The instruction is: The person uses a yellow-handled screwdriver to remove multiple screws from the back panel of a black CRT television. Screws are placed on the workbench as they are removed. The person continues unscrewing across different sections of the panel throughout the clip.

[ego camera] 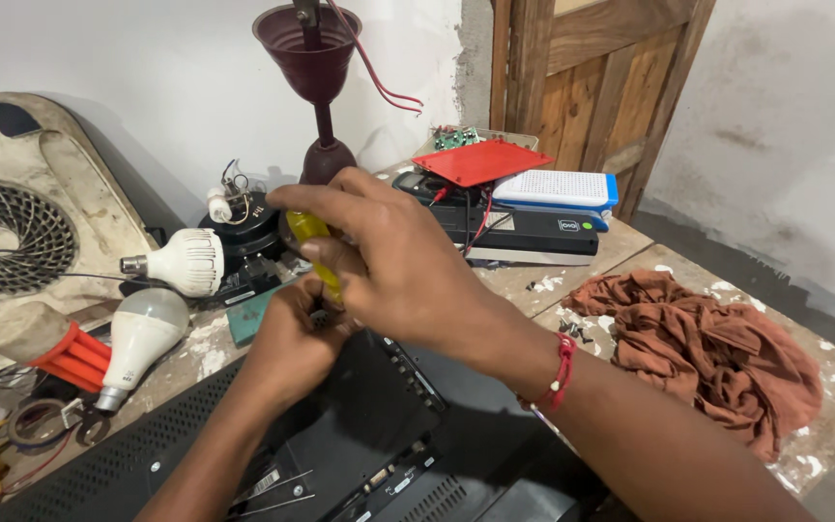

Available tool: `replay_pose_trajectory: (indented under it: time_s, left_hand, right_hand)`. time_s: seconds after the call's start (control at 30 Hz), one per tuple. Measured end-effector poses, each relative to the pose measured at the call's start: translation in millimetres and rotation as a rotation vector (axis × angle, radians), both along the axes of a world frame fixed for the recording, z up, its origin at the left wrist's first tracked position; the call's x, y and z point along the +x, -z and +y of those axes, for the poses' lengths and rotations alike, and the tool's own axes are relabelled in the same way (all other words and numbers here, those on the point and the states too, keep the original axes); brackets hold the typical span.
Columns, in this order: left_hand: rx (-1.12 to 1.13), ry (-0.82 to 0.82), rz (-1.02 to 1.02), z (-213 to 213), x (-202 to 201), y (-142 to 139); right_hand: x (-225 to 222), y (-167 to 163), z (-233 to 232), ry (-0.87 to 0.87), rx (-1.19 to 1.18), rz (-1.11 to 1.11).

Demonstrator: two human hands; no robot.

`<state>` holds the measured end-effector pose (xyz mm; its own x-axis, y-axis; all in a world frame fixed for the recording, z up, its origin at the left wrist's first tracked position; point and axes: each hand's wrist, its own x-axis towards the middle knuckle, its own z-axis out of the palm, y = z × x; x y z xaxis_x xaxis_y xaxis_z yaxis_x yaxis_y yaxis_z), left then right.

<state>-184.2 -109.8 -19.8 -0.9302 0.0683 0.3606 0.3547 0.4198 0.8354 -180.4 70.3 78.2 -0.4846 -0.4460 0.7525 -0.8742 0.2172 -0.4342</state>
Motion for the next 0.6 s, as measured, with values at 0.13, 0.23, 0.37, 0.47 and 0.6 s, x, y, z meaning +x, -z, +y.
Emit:
replay_pose_trajectory:
  time_s: [0.13,0.23,0.37,0.47,0.6]
  left_hand:
    - [-0.021,-0.013,-0.004,1.1,-0.1,-1.9]
    - [-0.006,0.028,0.036,2.5,0.5,-5.2]
    - [0.012,0.011,-0.028,5.5,1.5,-4.4]
    - [-0.007,-0.003,0.021,4.3,1.2,-2.8]
    - [0.09,0.071,-0.072,1.4,-1.7,-2.1]
  right_hand:
    - [-2.0,-1.4,1.5,-0.033,0.003,0.072]
    - [0.0,-2.3,1.1,-0.02,0.008,0.097]
    - [1.4,-3.7,-1.3,0.089,0.068,0.03]
    - [-1.8,-3.7,-0.7,0.119,0.088,0.024]
    - [-8.6,-0.5,1.8,0.088,0.052,0.105]
